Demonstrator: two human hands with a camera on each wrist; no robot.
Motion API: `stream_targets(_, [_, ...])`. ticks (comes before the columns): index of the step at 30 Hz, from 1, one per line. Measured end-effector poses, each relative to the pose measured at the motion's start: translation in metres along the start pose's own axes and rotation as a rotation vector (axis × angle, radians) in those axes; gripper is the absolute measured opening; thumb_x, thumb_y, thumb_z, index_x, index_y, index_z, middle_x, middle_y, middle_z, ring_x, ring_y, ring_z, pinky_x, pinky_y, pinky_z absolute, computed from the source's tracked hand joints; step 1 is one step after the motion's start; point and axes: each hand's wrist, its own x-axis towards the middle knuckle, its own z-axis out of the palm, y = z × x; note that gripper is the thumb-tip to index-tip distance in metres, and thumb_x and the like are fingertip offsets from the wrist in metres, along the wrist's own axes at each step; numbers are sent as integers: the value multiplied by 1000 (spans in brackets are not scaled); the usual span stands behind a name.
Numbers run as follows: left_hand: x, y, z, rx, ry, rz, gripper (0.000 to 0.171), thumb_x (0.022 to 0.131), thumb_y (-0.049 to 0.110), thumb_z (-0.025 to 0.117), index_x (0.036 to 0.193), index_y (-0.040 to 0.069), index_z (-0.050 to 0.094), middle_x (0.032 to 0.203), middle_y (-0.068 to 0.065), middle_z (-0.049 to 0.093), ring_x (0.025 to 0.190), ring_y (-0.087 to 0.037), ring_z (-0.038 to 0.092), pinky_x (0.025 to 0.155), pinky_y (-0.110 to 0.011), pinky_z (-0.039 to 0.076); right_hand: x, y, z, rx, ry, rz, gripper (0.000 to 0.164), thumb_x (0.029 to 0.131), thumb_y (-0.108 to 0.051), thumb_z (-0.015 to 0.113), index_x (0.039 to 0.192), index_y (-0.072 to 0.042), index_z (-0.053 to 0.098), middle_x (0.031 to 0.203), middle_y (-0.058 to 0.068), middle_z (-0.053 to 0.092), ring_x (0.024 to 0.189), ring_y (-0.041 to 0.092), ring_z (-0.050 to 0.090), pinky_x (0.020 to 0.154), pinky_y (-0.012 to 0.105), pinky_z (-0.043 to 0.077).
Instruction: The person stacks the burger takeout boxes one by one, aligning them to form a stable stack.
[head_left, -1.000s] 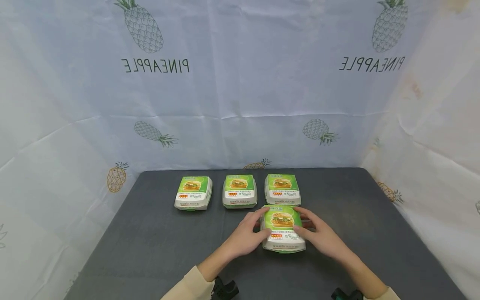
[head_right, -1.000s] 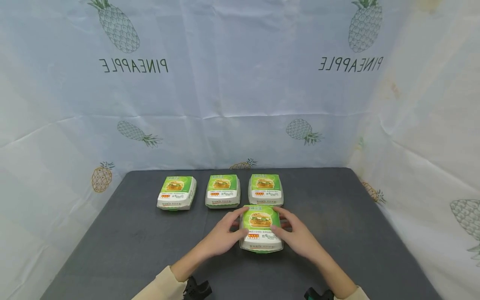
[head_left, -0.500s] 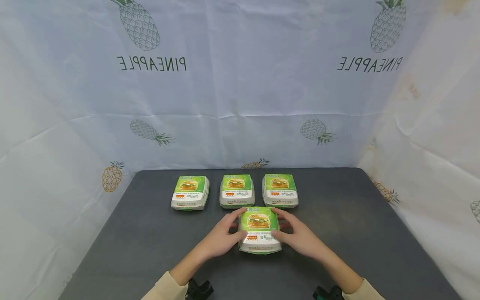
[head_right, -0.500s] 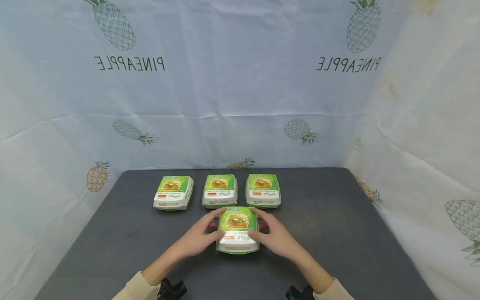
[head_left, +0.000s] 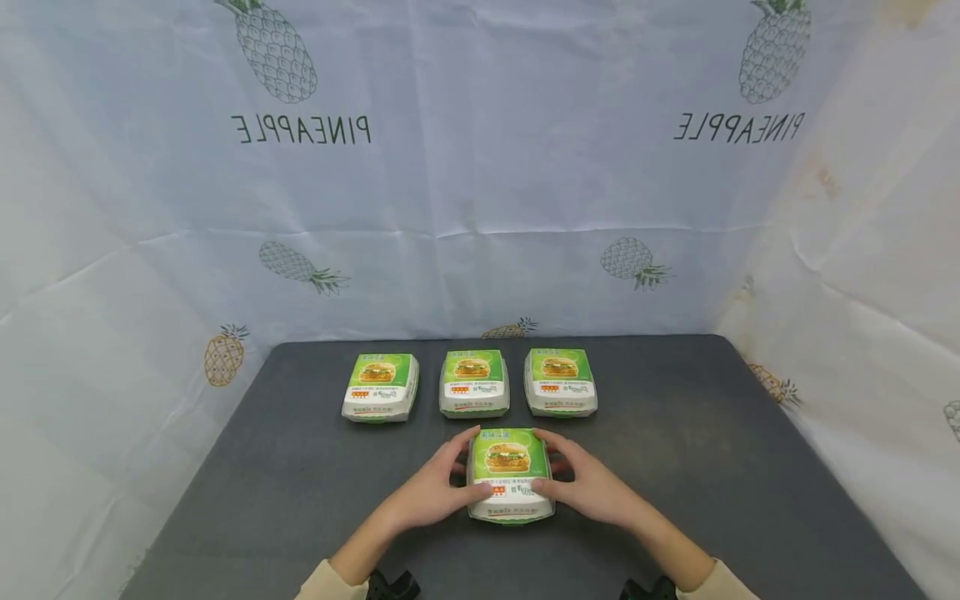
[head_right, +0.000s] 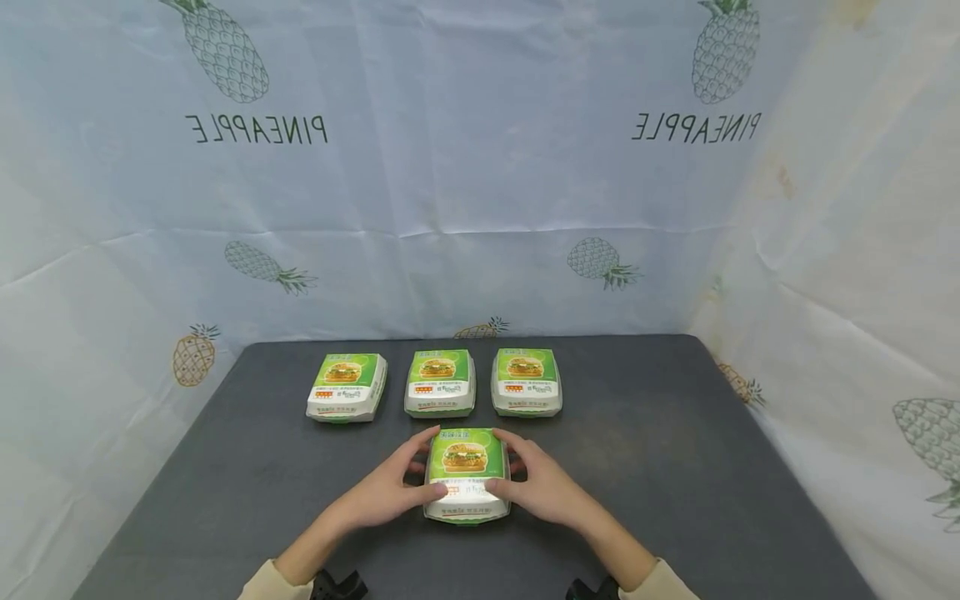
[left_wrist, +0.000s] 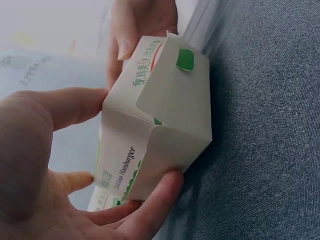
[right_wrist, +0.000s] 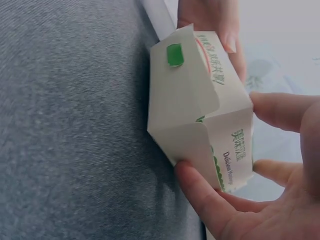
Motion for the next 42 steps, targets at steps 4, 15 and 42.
stream_targets(4, [0,0,1,-18,-9,-6,87,94,35,75,162,12,24,144,-17,39,116,-28,55,79,-34,54,-1,0,0,8,-6,13,75,97,-35,71,158,-10,35,143,21,48,113,32,60,81,43,52])
stream_targets(15, [6,-4,2,3,-25,35,104,86,40,82,163,11,19,162,-14,20,120,-23,54,94,-36,52,-5,-8,-11,-17,-5,-8,74,97,-32,72,156,-5,37,145,25,46,120,40,57,91,47,53])
stream_targets(42, [13,-8,7,20,-36,48,104,83,42,84,161,10,23,156,-11,27,128,-24,43,100,-40,45,31,-9,-87,-305,334,69,74,100,-45,64,154,-1,39,145,30,46,127,48,51,96,62,46])
